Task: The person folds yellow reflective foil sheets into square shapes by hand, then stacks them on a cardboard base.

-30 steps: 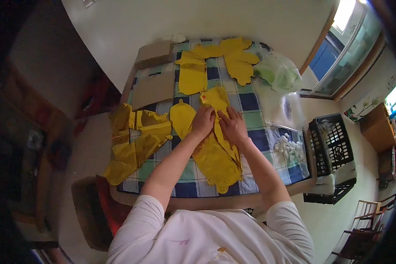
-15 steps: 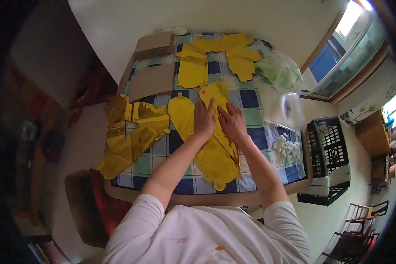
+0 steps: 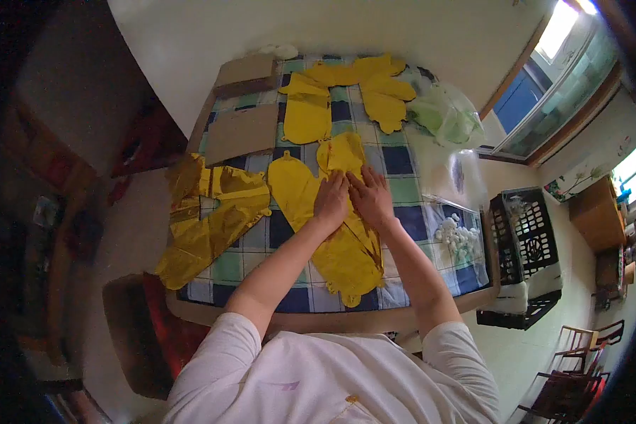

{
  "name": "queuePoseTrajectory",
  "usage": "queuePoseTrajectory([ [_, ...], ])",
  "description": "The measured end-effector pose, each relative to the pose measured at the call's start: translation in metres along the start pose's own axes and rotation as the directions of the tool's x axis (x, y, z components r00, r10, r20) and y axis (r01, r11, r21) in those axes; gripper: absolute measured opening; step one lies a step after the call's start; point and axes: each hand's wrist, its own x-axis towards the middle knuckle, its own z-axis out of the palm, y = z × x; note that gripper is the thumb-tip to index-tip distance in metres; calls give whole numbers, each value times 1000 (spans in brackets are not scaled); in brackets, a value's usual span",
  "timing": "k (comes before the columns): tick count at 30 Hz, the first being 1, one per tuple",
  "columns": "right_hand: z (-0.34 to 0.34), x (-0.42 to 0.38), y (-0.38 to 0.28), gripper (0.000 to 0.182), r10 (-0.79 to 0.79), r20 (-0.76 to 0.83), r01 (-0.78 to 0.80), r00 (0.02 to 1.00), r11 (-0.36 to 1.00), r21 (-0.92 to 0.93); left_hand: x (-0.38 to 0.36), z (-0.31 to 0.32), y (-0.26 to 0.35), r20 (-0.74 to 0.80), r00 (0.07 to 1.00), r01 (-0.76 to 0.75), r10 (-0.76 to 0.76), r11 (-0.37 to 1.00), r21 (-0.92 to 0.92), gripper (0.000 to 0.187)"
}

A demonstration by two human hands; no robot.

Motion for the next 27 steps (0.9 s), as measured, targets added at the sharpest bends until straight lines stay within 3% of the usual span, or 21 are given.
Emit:
queuePoseTrajectory([
  [1, 1, 0, 1, 38, -2, -4, 2, 1000, 1000, 8, 1, 3, -1, 52, 999, 1, -1, 1000, -7, 50],
  [4, -1, -1, 0, 39, 12, 40, -11, 999, 1000, -28, 0, 10, -4, -142, 988, -75, 62, 994, -86, 48],
  [7, 1, -1, 0, 39, 16, 37, -15, 999, 1000, -8, 6, 8, -7, -215, 977, -60, 12, 974, -218, 49],
  [10, -4, -1, -2, 40, 20, 42, -20, 999, 1000, 13, 0, -15, 11, -248, 960, 134, -131, 991, -5, 46],
  [13, -5, 0, -3, 40, 25, 56, -26, 998, 1000, 17, 2, -21, 11, 19, 948, 316, -318, 946, 74, 48],
  [16, -4, -1, -1, 39, 17, 52, -17, 998, 1000, 6, 4, -5, -3, -27, 979, 202, -201, 978, 46, 50],
  [19, -4, -1, 0, 39, -5, 35, 5, 999, 1000, 10, 1, 4, -2, -256, 965, 28, -60, 991, -129, 56],
  [22, -7, 0, -3, 39, -5, 23, 5, 1000, 1000, 7, -1, 7, 3, -222, 970, 78, -103, 990, -119, 56],
  [25, -3, 1, 0, 39, -8, 27, 8, 1000, 1000, 0, 1, -2, 7, -123, 979, 170, -163, 984, 47, 55],
  [27, -2, 1, 1, 39, 7, 43, -7, 999, 1000, -15, 4, 5, 3, -139, 984, 112, -108, 993, 21, 55],
])
